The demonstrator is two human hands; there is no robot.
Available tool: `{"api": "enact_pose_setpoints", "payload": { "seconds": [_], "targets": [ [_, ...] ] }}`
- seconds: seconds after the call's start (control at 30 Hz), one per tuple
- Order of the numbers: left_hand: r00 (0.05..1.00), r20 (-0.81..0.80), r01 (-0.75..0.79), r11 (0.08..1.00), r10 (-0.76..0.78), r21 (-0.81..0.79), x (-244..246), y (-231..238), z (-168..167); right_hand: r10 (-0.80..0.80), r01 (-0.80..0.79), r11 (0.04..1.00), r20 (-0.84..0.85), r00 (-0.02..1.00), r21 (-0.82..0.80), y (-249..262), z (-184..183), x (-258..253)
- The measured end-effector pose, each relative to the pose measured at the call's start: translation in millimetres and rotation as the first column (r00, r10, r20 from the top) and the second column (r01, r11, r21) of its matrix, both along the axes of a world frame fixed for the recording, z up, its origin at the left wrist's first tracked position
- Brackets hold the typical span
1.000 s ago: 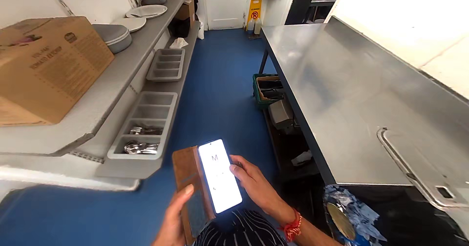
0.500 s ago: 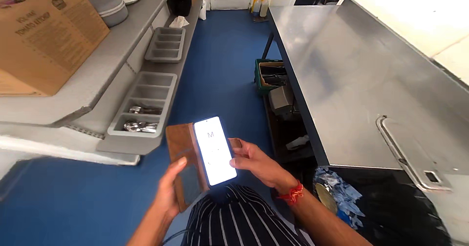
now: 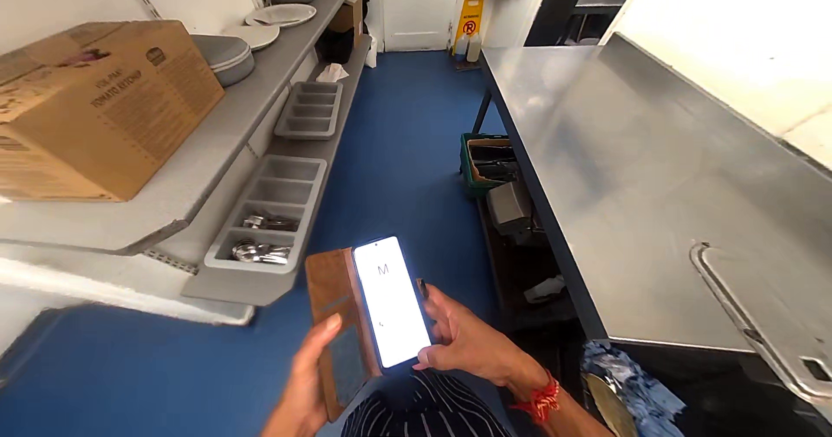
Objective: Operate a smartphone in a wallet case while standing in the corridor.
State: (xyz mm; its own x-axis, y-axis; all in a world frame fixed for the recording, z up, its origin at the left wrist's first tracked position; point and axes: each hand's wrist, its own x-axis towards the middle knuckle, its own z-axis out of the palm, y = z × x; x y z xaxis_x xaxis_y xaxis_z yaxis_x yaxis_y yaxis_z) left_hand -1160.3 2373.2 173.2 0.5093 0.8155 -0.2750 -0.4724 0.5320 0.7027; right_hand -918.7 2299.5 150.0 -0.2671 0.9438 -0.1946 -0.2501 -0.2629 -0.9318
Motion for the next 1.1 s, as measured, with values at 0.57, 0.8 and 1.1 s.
{"api": "enact_pose_setpoints", "payload": {
  "seconds": [0.57, 0.8, 1.1],
  "targets": [
    [0.997, 0.066, 0.034, 0.999, -0.035, 0.012, -3, 4, -5, 0.014, -0.014, 1.000, 0.013, 1.000, 0.022, 2, 2, 0],
    [0.996, 0.075, 0.040, 0.999, -0.043, 0.031, -4, 4, -5, -0.099, 0.099, 0.995, 0.112, 0.989, 0.009, 6, 6, -2],
    [0.995, 0.065, 0.069, 0.995, -0.074, 0.076, -5, 1, -8, -0.392, 0.411, 0.911, 0.248, 0.886, -0.029, 51, 25, -4]
  ]
}}
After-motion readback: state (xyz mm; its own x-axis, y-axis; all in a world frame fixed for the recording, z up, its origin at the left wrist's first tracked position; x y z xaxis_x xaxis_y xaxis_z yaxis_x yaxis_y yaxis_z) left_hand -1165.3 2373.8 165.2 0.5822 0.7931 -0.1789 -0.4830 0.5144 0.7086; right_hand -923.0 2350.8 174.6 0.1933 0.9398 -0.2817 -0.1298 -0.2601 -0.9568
